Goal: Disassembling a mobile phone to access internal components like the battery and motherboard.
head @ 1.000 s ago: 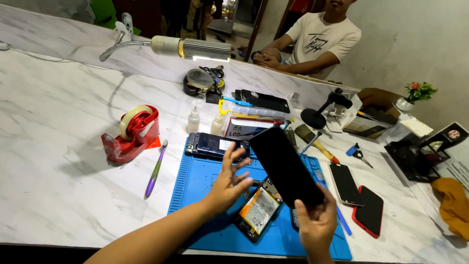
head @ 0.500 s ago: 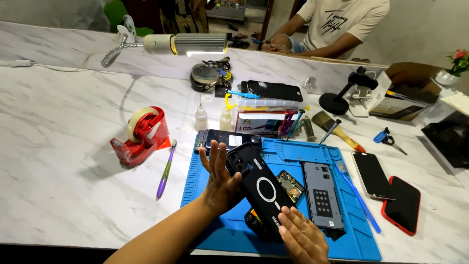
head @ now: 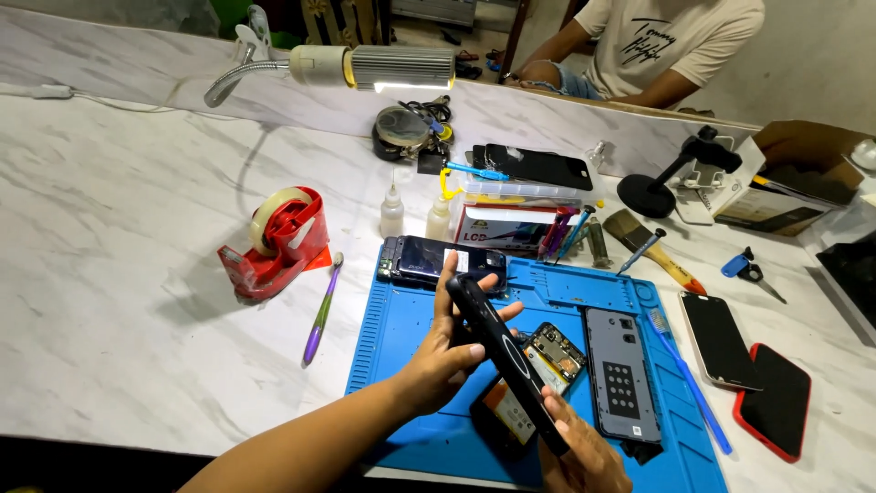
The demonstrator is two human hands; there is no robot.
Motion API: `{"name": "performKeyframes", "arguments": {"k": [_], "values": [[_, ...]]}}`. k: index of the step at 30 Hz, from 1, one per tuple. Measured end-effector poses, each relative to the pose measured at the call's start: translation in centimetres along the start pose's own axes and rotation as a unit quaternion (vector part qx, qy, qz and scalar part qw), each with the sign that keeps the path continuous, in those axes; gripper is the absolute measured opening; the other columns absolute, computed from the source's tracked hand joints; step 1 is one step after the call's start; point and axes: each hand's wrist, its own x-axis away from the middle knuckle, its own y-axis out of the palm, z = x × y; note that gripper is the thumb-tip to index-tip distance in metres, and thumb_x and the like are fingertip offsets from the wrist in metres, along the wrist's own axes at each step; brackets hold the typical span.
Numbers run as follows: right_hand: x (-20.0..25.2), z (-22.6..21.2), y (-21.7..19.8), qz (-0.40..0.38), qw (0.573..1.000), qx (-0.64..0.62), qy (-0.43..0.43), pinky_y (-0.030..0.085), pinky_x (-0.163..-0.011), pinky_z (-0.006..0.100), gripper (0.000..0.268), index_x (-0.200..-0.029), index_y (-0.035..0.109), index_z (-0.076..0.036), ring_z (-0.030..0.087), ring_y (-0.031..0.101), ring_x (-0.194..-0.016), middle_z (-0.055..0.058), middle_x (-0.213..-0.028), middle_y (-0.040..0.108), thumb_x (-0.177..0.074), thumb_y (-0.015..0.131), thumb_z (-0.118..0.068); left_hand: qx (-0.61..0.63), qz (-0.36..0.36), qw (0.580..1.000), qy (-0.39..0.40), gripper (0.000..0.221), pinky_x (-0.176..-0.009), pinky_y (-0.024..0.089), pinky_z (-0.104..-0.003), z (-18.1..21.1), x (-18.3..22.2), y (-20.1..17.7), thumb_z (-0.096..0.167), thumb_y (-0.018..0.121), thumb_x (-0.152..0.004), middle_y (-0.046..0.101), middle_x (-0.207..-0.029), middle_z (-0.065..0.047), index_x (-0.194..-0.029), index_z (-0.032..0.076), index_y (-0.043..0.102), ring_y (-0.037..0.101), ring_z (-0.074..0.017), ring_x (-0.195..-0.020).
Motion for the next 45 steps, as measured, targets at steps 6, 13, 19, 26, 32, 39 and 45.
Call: {"name": "performKeyframes", "arguments": {"k": [6, 13, 19, 26, 32, 39, 45], "values": [[1.3, 2.6, -1.2, -0.114, 0.989, 0.071, -0.062, 0.06, -0.113, 0.043, 0.057, -0.141, 0.048, -0.012, 0.03, 0.064, -0.137, 0.013, -0.145, 0.061, -0.09, 0.073, -0.008, -0.038, 0.011, 0.999, 0.01, 0.12, -0.106, 0.053, -0.061, 0.6, 0.1, 0.6, 0.028, 0.083, -0.085, 0.028, -0.161, -0.016, -0.161, 0.038, -0.009, 0.046, -0.0431, -0.144], [1.7, 2.7, -0.1, -0.095, 0.992, 0.036, -0.079, 0.062, -0.111, 0.048, 0.055, -0.138, 0.047, -0.01, 0.034, 0.063, -0.137, 0.017, -0.147, 0.059, -0.09, 0.073, -0.006, -0.082, -0.012, 0.996, 0.031, 0.115, -0.103, 0.058, -0.05, 1.7, 0.1, 1.5, 0.014, 0.079, -0.085, 0.028, -0.163, -0.017, -0.163, 0.031, -0.003, 0.053, -0.0369, -0.139], [3.4, 0.7, 4.2, 0.221, 0.927, 0.015, 0.301, 0.064, -0.089, 0.046, 0.075, -0.141, 0.046, -0.008, 0.039, 0.066, -0.122, 0.024, -0.137, 0.061, -0.075, 0.078, 0.006, -0.079, 0.008, 0.996, 0.051, 0.121, -0.106, 0.049, -0.036, 0.6, -0.2, 0.6, 0.032, 0.077, -0.09, 0.028, -0.166, -0.015, -0.163, 0.019, -0.018, 0.053, -0.0223, -0.13], [-3.6, -2.4, 4.3, 0.214, 0.768, -0.329, 0.506, 0.046, -0.108, 0.053, 0.089, -0.152, 0.039, -0.001, 0.038, 0.054, -0.133, 0.024, -0.148, 0.053, -0.067, 0.058, 0.016, 0.159, 0.014, 0.983, -0.091, 0.088, -0.119, 0.041, -0.046, 1.3, -0.3, 0.1, 0.067, 0.044, -0.095, 0.055, -0.149, -0.018, -0.156, 0.004, 0.042, 0.05, -0.0324, -0.142], [-0.4, -1.5, 6.2, 0.133, 0.798, -0.364, 0.461, 0.054, -0.088, 0.037, 0.095, -0.145, 0.041, -0.01, 0.03, 0.06, -0.127, 0.019, -0.149, 0.057, -0.06, 0.083, -0.015, 0.223, -0.029, 0.964, -0.141, 0.112, -0.118, 0.043, -0.05, 2.2, 0.2, 0.1, 0.091, 0.037, -0.077, 0.061, -0.137, -0.026, -0.142, 0.002, 0.055, 0.059, -0.035, -0.132], [1.8, -0.5, 7.3, 0.094, 0.821, -0.367, 0.427, 0.055, -0.099, 0.039, 0.099, -0.141, 0.04, -0.016, 0.03, 0.049, -0.142, 0.024, -0.165, 0.035, -0.058, 0.092, -0.025, 0.31, 0.007, 0.932, -0.188, 0.114, -0.114, 0.045, -0.052, 2.5, 0.0, 0.9, 0.093, 0.05, -0.067, 0.067, -0.118, -0.019, -0.135, 0.001, 0.058, 0.062, -0.0358, -0.118], [3.5, -0.3, 7.5, 0.084, 0.831, -0.313, 0.451, 0.06, -0.095, 0.043, 0.104, -0.139, 0.037, -0.016, 0.03, 0.046, -0.147, 0.03, -0.155, 0.046, -0.052, 0.094, -0.025, 0.343, -0.039, 0.922, -0.172, 0.102, -0.107, 0.046, -0.045, 2.6, 0.2, 1.1, 0.089, 0.051, -0.076, 0.058, -0.117, -0.014, -0.147, 0.017, 0.048, 0.058, -0.0293, -0.109]]}}
